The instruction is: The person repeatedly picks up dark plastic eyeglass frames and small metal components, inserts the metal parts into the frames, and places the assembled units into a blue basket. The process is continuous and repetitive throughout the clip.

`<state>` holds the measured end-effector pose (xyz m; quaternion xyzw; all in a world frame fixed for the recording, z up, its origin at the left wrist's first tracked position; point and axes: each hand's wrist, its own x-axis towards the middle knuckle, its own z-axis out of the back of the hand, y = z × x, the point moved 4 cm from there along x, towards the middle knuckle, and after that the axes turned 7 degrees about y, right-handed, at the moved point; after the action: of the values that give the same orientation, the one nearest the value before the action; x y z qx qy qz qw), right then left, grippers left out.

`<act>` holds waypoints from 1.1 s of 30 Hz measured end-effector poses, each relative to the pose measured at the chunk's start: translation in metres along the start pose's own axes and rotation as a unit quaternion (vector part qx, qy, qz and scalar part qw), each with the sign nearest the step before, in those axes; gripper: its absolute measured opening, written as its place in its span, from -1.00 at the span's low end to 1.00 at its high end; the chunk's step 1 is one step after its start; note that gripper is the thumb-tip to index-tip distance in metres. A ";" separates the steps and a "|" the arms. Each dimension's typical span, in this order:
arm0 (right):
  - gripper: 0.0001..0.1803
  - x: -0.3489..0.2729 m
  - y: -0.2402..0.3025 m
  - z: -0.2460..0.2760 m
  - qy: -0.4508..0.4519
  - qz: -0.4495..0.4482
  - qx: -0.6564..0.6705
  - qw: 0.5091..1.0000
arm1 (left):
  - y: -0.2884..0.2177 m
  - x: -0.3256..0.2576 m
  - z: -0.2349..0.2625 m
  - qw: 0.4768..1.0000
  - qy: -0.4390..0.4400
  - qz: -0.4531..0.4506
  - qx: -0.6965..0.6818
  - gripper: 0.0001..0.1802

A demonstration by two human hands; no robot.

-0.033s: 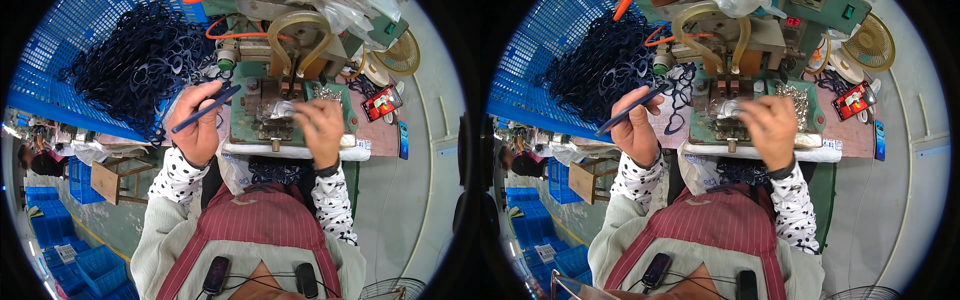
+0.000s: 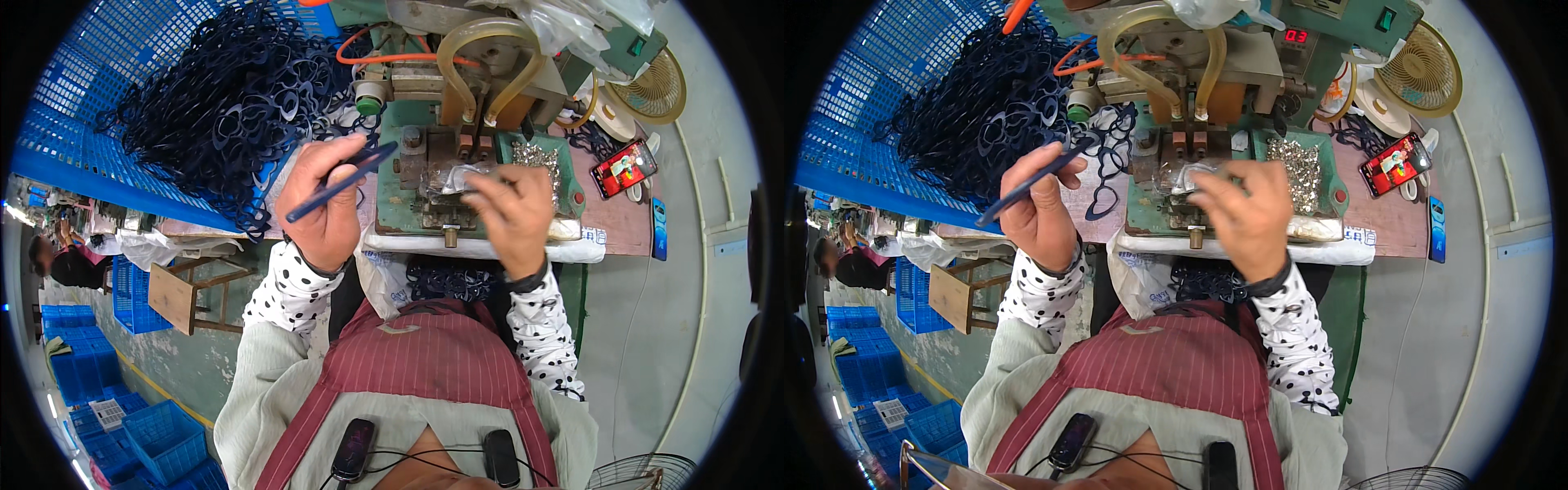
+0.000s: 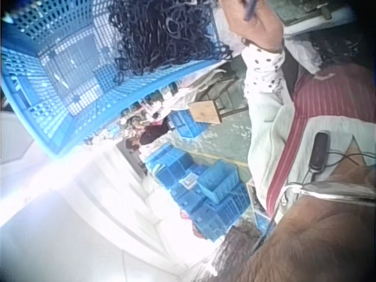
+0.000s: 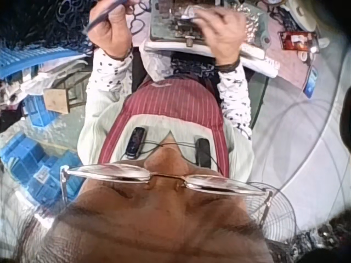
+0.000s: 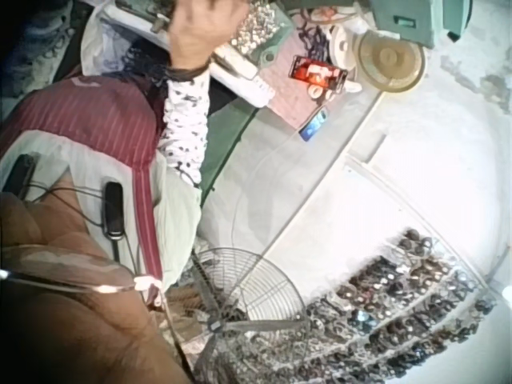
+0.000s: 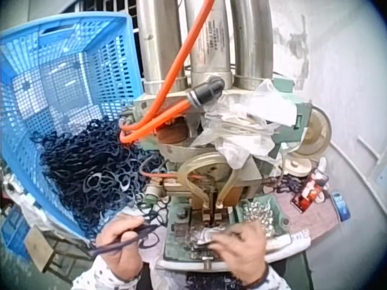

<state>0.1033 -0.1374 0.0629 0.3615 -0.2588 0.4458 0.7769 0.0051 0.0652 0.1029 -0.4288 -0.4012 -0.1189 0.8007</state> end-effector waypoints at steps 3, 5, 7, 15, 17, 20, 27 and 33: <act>-0.66 0.002 0.009 -0.015 0.003 0.011 -0.027 1.000 | 0.002 -0.003 -0.004 1.000 -0.002 -0.003 0.013 -0.77; -0.68 0.000 0.009 -0.019 -0.003 0.028 -0.035 0.999 | 0.000 -0.002 -0.007 0.999 0.011 -0.014 0.032 -0.80; -0.71 -0.004 0.011 -0.018 -0.020 0.053 -0.028 0.998 | -0.001 -0.001 -0.006 0.998 0.024 -0.014 0.051 -0.81; -0.89 -0.007 -0.021 -0.001 -0.103 -0.155 0.065 0.981 | 0.001 0.022 -0.014 0.997 0.010 0.053 0.053 -0.85; -0.88 -0.010 -0.031 -0.011 -0.116 -0.209 0.157 0.958 | 0.017 0.033 -0.025 0.991 -0.037 0.096 -0.080 -0.86; -0.87 -0.010 -0.030 -0.019 -0.132 -0.236 0.227 0.936 | 0.013 0.035 -0.024 0.996 -0.025 0.078 -0.044 -0.84; -0.82 -0.010 -0.018 -0.030 -0.120 -0.231 0.201 0.944 | 0.014 0.027 -0.018 0.996 -0.036 0.073 -0.031 -0.84; -0.60 -0.013 -0.015 -0.047 -0.155 -0.293 0.304 0.893 | 0.016 0.035 -0.020 0.992 -0.049 0.101 -0.061 -0.85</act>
<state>0.1144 -0.1118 0.0202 0.7040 -0.1096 0.1936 0.6744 0.0471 0.0646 0.1129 -0.5204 -0.3868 -0.0408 0.7602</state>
